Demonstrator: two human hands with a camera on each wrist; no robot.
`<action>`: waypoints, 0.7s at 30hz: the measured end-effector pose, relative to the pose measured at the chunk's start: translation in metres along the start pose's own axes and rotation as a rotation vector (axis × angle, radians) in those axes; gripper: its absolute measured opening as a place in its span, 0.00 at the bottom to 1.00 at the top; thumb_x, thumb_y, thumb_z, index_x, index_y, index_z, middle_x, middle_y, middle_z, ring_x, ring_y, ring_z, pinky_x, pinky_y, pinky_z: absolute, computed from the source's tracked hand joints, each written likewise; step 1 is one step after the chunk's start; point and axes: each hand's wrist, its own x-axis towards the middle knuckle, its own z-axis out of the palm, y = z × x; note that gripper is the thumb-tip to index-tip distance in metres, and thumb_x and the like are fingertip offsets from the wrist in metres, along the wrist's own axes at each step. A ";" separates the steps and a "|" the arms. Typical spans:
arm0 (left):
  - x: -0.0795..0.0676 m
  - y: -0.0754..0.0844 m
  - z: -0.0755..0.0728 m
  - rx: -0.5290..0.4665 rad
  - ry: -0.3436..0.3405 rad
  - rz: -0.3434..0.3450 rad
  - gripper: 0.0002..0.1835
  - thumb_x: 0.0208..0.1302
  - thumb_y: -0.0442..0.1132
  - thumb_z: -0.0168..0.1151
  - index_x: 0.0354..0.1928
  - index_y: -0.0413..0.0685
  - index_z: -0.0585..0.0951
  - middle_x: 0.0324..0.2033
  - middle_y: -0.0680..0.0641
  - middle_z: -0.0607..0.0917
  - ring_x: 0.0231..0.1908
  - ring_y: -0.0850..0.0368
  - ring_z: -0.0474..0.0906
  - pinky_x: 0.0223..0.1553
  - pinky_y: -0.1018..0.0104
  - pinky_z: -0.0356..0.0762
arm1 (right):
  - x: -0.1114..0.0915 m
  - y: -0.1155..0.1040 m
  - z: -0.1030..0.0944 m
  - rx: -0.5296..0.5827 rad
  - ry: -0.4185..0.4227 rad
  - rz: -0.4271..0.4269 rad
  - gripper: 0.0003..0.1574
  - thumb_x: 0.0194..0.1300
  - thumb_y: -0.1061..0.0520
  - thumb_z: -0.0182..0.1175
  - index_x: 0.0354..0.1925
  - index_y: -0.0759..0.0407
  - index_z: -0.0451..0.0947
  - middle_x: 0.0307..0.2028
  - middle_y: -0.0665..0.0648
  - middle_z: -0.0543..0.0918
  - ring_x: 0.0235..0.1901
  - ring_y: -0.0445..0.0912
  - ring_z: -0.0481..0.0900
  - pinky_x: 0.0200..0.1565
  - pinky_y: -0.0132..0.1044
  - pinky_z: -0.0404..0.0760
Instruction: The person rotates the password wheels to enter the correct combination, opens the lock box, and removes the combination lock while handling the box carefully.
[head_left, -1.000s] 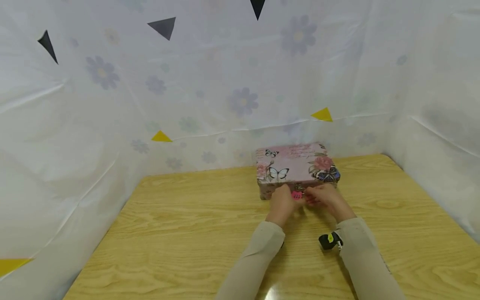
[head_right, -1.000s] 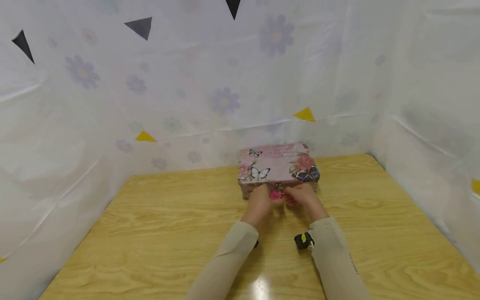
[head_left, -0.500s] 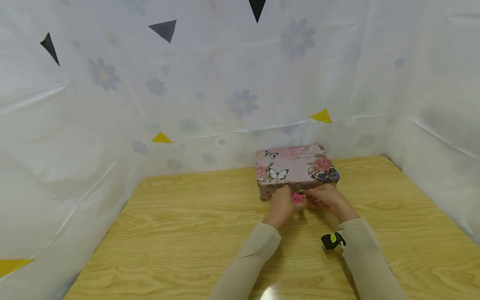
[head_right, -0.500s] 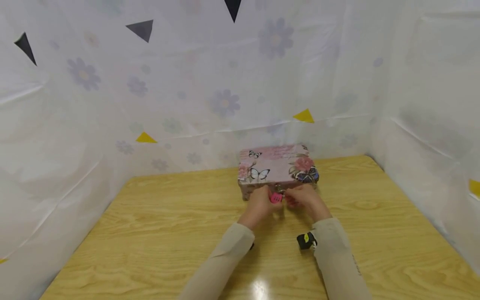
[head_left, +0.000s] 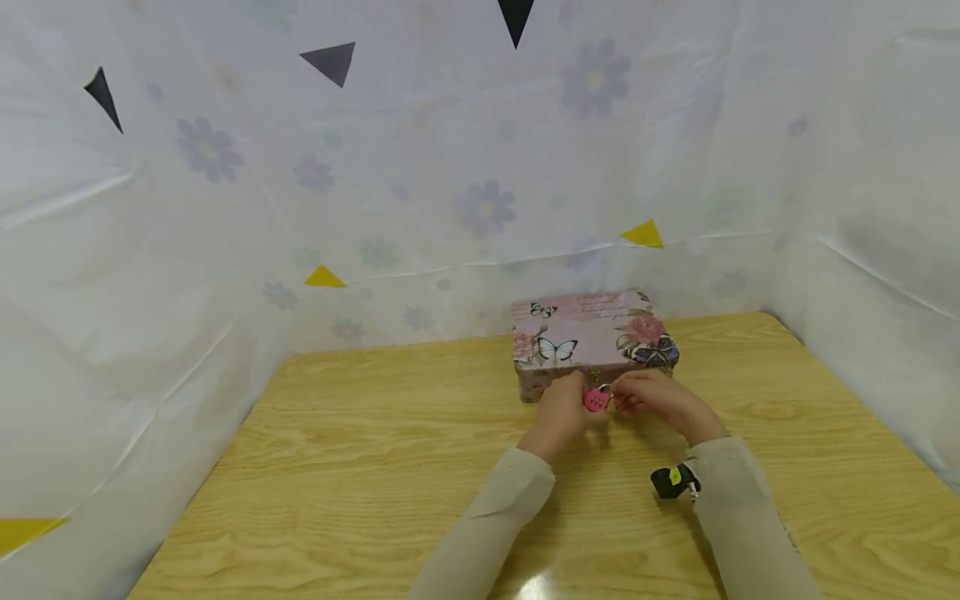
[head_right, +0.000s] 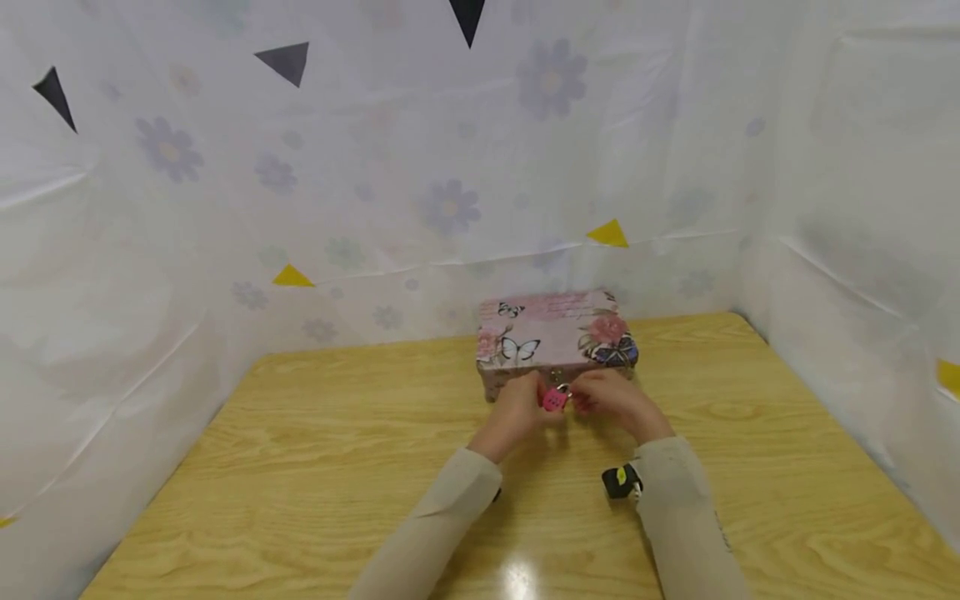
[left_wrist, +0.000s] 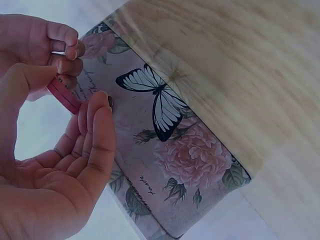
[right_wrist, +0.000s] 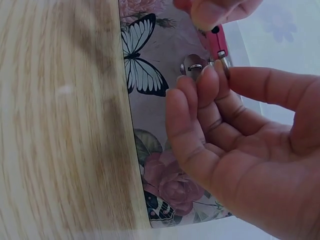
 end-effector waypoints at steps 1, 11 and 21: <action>0.000 0.000 -0.001 -0.003 -0.007 0.005 0.16 0.50 0.41 0.73 0.29 0.47 0.73 0.22 0.56 0.72 0.20 0.63 0.66 0.19 0.73 0.64 | 0.000 0.000 0.000 -0.005 -0.007 0.000 0.18 0.72 0.60 0.45 0.45 0.75 0.73 0.33 0.56 0.79 0.34 0.44 0.77 0.42 0.40 0.82; 0.000 -0.004 -0.002 -0.018 -0.066 0.063 0.16 0.51 0.40 0.73 0.30 0.49 0.72 0.23 0.56 0.72 0.22 0.64 0.65 0.22 0.74 0.65 | -0.003 -0.001 0.000 -0.092 -0.064 -0.050 0.16 0.74 0.58 0.43 0.39 0.69 0.73 0.31 0.56 0.75 0.32 0.46 0.73 0.38 0.41 0.78; -0.001 -0.005 0.000 -0.006 -0.039 0.013 0.16 0.55 0.42 0.72 0.32 0.49 0.72 0.24 0.54 0.71 0.22 0.63 0.65 0.20 0.72 0.63 | -0.003 -0.002 0.003 -0.147 -0.017 -0.096 0.18 0.76 0.56 0.45 0.42 0.72 0.72 0.32 0.57 0.75 0.33 0.46 0.73 0.39 0.42 0.78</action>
